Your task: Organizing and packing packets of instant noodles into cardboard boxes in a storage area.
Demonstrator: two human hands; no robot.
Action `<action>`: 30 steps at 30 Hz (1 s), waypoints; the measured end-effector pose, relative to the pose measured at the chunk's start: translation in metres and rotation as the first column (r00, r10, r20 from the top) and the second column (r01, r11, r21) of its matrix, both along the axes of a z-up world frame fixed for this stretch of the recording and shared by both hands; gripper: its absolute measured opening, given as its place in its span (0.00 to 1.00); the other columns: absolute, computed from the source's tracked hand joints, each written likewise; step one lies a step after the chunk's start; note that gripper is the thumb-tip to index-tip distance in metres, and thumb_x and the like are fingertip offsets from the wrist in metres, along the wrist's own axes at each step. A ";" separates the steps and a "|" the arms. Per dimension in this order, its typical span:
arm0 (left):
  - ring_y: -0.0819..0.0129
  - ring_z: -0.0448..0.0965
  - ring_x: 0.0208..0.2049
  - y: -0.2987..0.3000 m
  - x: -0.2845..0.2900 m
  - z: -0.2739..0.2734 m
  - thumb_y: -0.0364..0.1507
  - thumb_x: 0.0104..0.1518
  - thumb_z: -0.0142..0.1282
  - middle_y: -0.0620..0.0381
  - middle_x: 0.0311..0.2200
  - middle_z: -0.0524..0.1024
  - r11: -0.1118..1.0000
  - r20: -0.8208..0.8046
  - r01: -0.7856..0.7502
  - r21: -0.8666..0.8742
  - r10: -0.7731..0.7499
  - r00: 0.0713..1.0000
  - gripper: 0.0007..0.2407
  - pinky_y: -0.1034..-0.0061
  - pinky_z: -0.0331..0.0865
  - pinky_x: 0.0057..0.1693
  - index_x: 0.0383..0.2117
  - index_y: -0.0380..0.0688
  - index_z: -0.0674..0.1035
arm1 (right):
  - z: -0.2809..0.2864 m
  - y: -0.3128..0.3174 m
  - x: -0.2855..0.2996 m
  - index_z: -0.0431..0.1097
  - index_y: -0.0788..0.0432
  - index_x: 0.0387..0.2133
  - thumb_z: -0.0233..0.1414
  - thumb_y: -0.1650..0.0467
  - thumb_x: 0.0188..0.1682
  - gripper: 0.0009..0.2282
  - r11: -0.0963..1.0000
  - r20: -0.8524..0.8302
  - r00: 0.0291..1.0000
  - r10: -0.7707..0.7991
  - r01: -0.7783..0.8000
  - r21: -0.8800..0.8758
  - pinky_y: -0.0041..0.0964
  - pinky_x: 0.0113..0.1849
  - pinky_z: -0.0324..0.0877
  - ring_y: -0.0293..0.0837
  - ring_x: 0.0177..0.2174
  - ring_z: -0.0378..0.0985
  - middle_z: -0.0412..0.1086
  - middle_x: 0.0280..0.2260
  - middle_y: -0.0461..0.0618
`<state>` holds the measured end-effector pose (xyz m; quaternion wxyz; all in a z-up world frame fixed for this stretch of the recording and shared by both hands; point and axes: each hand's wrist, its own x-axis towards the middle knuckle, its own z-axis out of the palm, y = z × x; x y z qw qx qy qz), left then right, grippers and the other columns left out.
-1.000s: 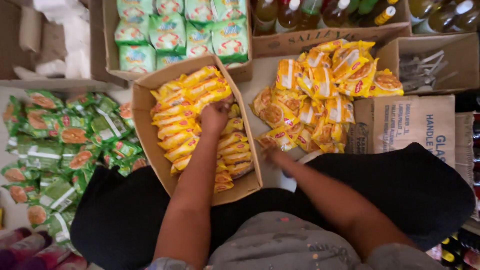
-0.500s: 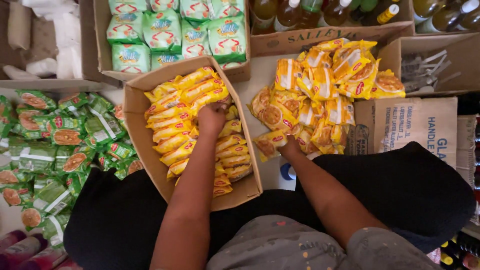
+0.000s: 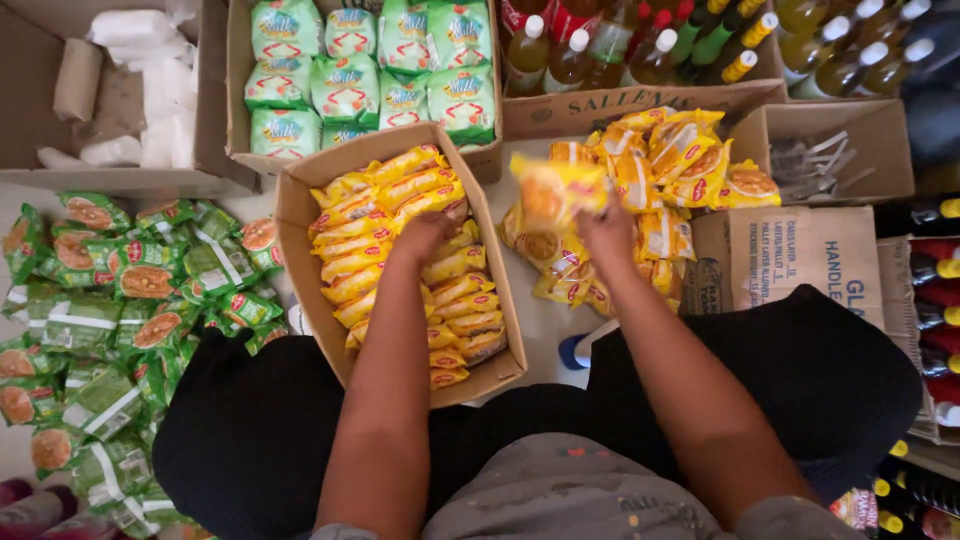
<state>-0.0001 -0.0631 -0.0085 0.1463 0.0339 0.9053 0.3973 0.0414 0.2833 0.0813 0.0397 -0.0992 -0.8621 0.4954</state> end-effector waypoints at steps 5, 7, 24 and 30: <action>0.65 0.77 0.32 -0.024 0.003 0.044 0.45 0.65 0.50 0.53 0.31 0.80 0.943 0.322 -0.228 0.242 0.144 0.936 0.20 0.68 0.68 0.41 0.35 0.38 0.82 | 0.131 -0.043 0.010 0.69 0.57 0.51 0.55 0.77 0.52 0.14 0.734 -0.134 0.991 0.009 -0.098 -0.672 0.30 0.35 0.72 0.34 0.33 0.76 0.76 0.40 0.44; 0.65 0.76 0.32 -0.026 0.008 0.077 0.46 0.64 0.51 0.56 0.33 0.80 0.853 0.421 -0.350 0.388 0.174 0.890 0.19 0.68 0.67 0.40 0.37 0.40 0.82 | 0.133 -0.065 0.022 0.71 0.58 0.48 0.56 0.76 0.50 0.13 0.801 -0.188 0.968 0.166 -0.243 -0.547 0.31 0.36 0.73 0.36 0.34 0.76 0.75 0.40 0.46; 0.53 0.79 0.50 -0.020 0.021 0.144 0.39 0.40 0.73 0.45 0.47 0.78 0.999 0.088 -0.019 -0.033 0.022 0.996 0.30 0.63 0.70 0.55 0.52 0.42 0.77 | 0.126 -0.177 0.006 0.71 0.66 0.47 0.54 0.69 0.52 0.13 0.785 0.153 0.868 0.472 -0.493 0.374 0.55 0.46 0.71 0.65 0.44 0.76 0.73 0.43 0.68; 0.45 0.77 0.49 0.029 0.048 0.161 0.33 0.47 0.66 0.45 0.44 0.78 0.927 -0.177 -0.164 -0.337 0.109 0.978 0.17 0.53 0.71 0.51 0.44 0.48 0.82 | 0.122 -0.162 0.026 0.69 0.69 0.50 0.55 0.73 0.47 0.17 0.844 -0.268 0.822 0.503 -0.401 0.355 0.52 0.44 0.73 0.66 0.43 0.76 0.71 0.45 0.69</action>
